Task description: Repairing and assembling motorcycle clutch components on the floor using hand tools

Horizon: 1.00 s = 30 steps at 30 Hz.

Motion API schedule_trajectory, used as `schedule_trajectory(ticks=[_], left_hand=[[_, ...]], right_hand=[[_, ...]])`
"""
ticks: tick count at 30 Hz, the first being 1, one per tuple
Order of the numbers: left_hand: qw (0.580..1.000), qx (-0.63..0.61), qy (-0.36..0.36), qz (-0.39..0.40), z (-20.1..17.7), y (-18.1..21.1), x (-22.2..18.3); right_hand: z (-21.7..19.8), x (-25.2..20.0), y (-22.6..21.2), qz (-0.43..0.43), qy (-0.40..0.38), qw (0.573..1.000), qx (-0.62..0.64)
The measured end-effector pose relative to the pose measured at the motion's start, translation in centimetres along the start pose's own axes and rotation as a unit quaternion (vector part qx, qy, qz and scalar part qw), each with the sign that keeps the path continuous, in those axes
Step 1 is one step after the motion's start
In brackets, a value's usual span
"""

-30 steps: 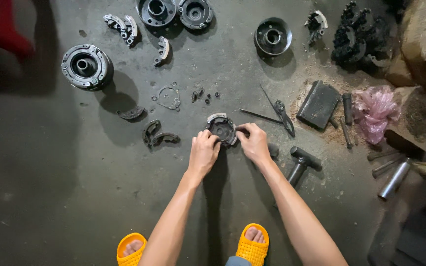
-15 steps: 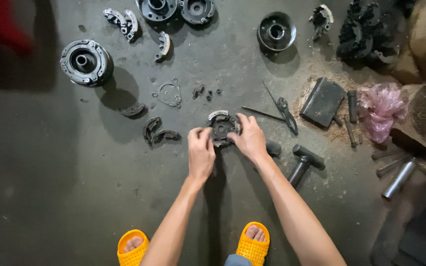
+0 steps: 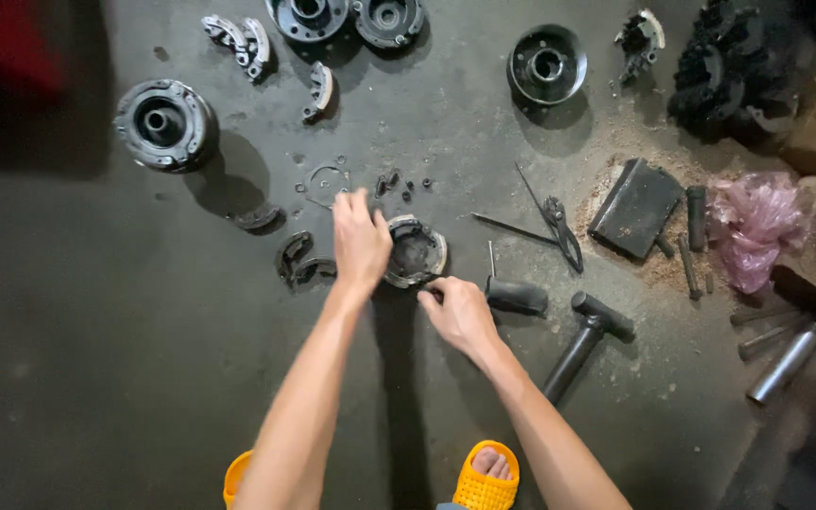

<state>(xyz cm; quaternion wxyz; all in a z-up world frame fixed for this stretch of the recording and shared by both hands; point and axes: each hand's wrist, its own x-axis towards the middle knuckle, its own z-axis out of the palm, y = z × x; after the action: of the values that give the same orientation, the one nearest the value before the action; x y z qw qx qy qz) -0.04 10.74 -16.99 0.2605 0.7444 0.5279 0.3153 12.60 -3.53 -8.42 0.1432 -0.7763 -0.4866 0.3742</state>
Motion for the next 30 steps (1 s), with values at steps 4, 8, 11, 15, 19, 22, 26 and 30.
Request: schedule_trajectory(ticks=[4, 8, 11, 15, 19, 22, 26, 30], left_hand=[[0.99, 0.133, -0.045, -0.002, 0.5, -0.6, 3.2], [0.986, 0.162, -0.039, 0.013, 1.5, -1.0, 3.7], [0.988, 0.152, -0.006, 0.019, 1.4, -1.1, 3.6], [0.993, -0.015, 0.034, 0.109, -0.7, 1.2, 1.9], [0.986, -0.115, 0.051, 0.113, -2.5, 4.8, -1.5], [0.984, -0.138, 0.048, 0.105, -2.0, 6.1, -4.7], [0.982, -0.143, 0.011, 0.119, -3.9, 8.2, -7.6], [0.979, -0.156, -0.055, 0.117, -5.1, 7.8, -9.1]], right_hand=[[-1.6, -1.4, -0.3, -0.01, 0.01, 0.994, 0.111], [-1.6, -1.6, 0.7, -0.046, 0.055, 0.985, 0.154], [-2.2, -1.0, 0.7, -0.079, 0.094, 0.975, 0.184], [-1.8, 0.0, 1.0, -0.018, 0.123, 0.95, 0.287], [-1.2, 1.5, 0.6, -0.011, 0.13, 0.905, 0.406], [0.3, 2.0, 1.0, -0.007, 0.15, 0.883, 0.445], [0.9, 1.2, 0.9, -0.029, 0.164, 0.895, 0.414], [1.0, 0.2, 2.8, -0.094, 0.152, 0.951, 0.254]])
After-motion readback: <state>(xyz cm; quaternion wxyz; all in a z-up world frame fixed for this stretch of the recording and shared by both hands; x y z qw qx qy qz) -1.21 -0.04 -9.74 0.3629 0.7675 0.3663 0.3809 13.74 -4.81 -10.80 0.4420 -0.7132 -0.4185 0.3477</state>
